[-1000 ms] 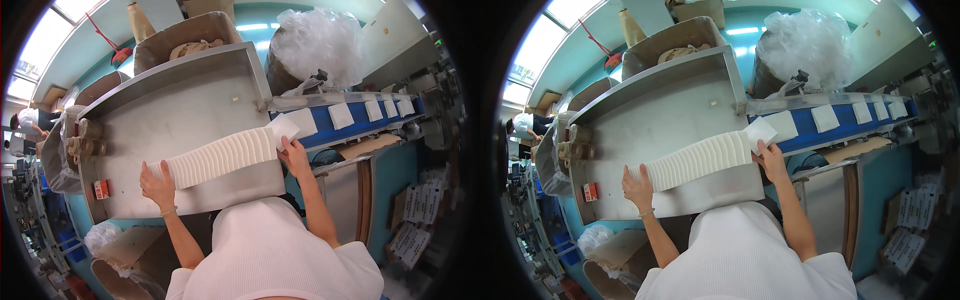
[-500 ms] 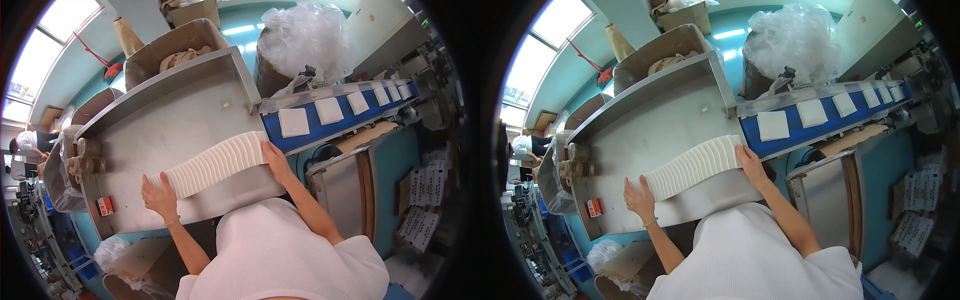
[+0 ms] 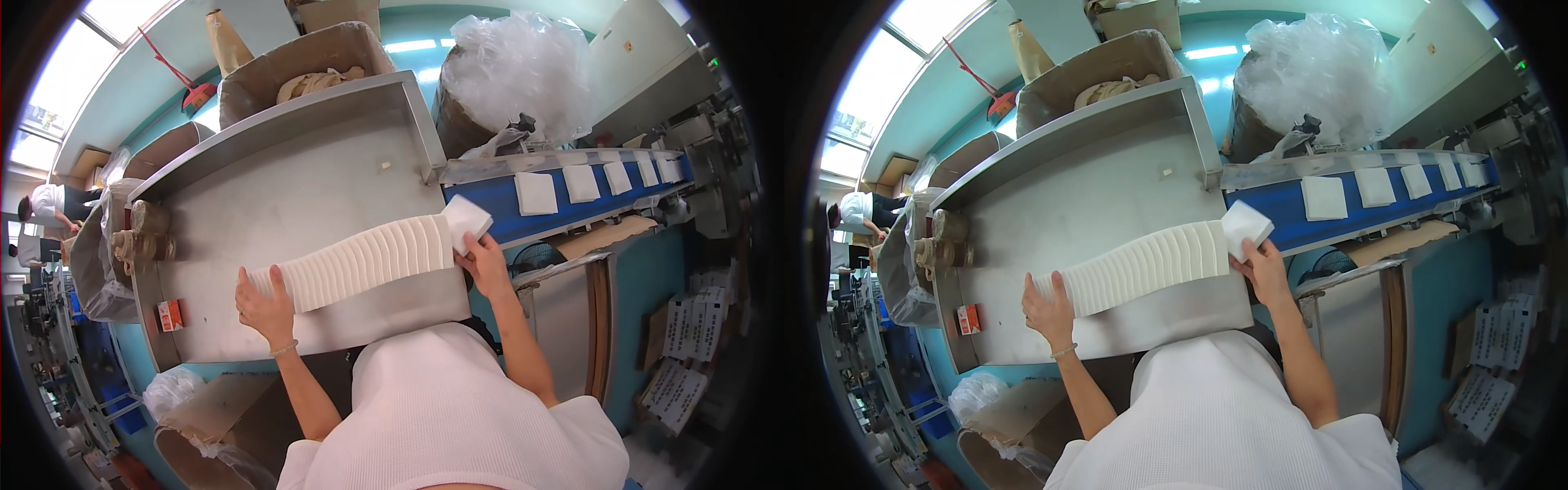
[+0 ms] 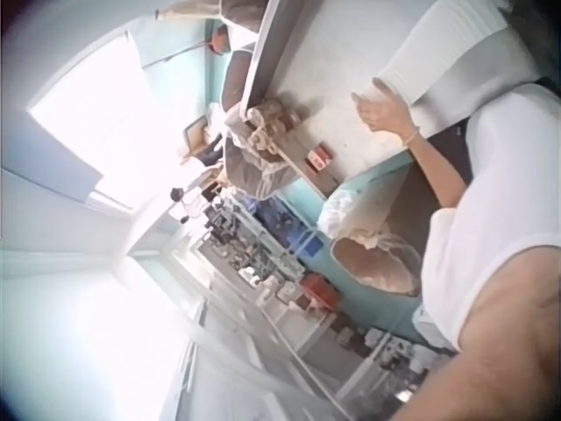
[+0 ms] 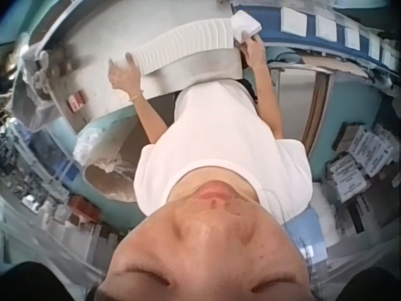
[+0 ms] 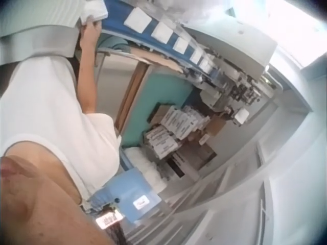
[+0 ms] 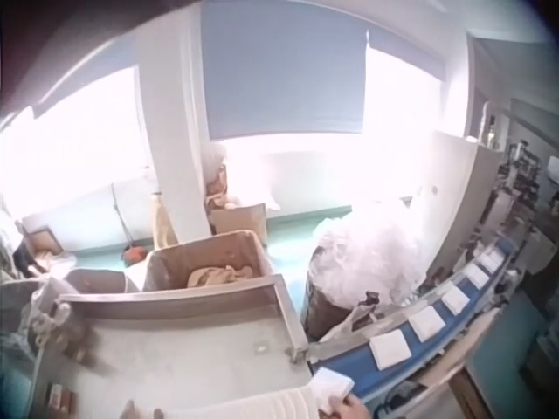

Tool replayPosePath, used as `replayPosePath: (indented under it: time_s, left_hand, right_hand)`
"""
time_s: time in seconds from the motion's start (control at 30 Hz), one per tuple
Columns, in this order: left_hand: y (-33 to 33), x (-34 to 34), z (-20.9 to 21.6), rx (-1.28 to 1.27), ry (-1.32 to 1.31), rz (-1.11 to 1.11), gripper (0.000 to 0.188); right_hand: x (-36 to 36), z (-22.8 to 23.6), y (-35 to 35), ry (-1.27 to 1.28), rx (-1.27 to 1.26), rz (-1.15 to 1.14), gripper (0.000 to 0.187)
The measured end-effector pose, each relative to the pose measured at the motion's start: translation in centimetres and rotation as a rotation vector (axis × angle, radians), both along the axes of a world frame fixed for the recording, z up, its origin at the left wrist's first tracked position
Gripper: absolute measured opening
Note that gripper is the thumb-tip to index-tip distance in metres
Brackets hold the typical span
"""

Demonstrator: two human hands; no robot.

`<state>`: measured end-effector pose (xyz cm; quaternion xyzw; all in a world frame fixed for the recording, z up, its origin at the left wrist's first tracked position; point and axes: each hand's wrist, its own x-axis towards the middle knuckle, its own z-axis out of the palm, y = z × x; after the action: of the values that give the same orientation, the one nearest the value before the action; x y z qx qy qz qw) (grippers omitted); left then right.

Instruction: Taking stacks of square paper products and placing them into a machine feeder on a production line.

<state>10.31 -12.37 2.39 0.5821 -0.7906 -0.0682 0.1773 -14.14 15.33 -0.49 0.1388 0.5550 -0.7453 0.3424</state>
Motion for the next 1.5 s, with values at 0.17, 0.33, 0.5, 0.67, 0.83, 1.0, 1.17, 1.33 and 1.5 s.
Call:
replayPosePath:
  time_s: [0.17,0.33,0.5,0.67,0.83,1.0,1.17,1.33,1.5]
  left_hand:
    - [0.3,-0.2,0.1,-0.007,-0.004,-0.019,0.07]
    - [0.4,0.0,0.2,-0.002,-0.011,0.014,0.07]
    - [0.4,-0.5,0.1,-0.004,-0.025,-0.004,0.069]
    - [0.3,-0.8,0.2,-0.012,-0.035,0.003,0.068]
    - [0.6,-1.4,0.0,-0.018,-0.073,0.01,0.067]
    - [0.5,-1.2,-0.5,-0.033,-0.111,-0.007,0.067]
    - [2.5,-1.0,2.9,-0.465,-0.175,-0.181,0.054]
    - [1.8,-1.3,1.4,-0.694,-0.158,-0.242,0.06]
    - [1.4,-1.9,1.5,-0.779,-0.176,-0.255,0.059]
  right_hand:
    - [0.3,1.3,-2.5,0.453,0.312,0.43,0.039]
    - [1.9,1.5,-3.1,0.082,0.034,0.384,0.035]
    - [0.9,-0.5,0.5,-0.302,-0.115,0.349,0.032]
    - [-1.0,-1.1,-0.1,-0.099,-0.088,-0.038,0.029]
    - [0.1,1.0,-3.1,0.4,0.208,0.345,0.043]
    - [1.9,0.9,-3.4,-0.098,-0.032,0.262,0.045]
    - [2.8,-2.3,-0.2,-0.204,-0.03,0.528,0.043]
    - [0.9,-2.7,0.7,-0.145,-0.105,-0.004,0.05]
    - [2.4,0.7,-3.5,0.648,0.346,0.488,0.054]
